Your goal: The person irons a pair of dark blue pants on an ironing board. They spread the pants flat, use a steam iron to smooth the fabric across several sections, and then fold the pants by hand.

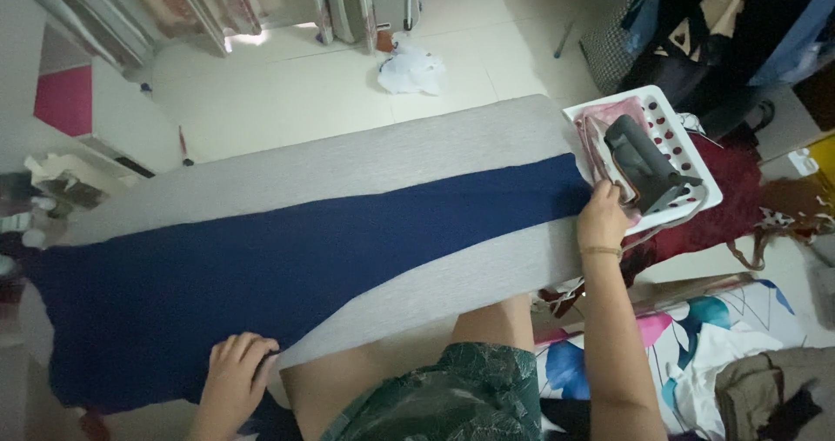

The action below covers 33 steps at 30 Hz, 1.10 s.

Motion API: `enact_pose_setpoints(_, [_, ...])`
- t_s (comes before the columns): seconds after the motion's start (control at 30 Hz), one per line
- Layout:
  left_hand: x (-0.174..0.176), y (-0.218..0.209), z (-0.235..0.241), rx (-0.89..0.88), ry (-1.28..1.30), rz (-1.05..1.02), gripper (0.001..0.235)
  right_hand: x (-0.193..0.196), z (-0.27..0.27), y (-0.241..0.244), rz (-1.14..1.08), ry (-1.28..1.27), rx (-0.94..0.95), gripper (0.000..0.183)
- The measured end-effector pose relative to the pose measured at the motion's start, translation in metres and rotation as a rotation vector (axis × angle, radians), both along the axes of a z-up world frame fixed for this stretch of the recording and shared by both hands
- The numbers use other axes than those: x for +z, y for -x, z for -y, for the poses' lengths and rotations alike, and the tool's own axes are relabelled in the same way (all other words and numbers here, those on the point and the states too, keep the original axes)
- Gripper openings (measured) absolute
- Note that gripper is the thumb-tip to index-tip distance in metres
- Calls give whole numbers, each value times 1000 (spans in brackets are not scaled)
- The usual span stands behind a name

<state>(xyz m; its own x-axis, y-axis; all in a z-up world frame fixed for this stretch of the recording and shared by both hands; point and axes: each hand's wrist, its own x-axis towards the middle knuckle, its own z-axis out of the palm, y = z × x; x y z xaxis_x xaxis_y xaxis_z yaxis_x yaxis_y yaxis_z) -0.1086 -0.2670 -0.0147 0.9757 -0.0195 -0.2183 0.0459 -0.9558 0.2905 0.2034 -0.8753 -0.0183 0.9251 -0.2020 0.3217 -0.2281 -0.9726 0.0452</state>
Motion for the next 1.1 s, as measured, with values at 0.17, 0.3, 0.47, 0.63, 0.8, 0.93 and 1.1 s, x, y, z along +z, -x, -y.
enact_pose_setpoints(0.17, [18,-8,7,-23,25,28,28,15,-12,-1,-5,64,-5,27])
enact_pose_setpoints(0.3, [34,-26,21,46,18,243,33,73,-39,-16,-151,-200,77,34])
enact_pose_setpoints(0.47, [45,-56,42,63,-61,334,44,46,-19,-79,-318,50,349,36])
enact_pose_setpoints(0.63, [42,-66,46,133,-89,243,59,30,-14,-104,-239,347,394,21])
enact_pose_setpoints(0.8, [44,-73,40,145,-123,162,66,17,-13,-105,-123,289,368,19])
enact_pose_setpoints(0.93, [36,-75,39,166,-157,123,69,46,-46,-64,55,278,310,28])
enact_pose_setpoints(1.1, [45,-81,45,165,-129,56,71,68,-109,-3,52,-171,683,40])
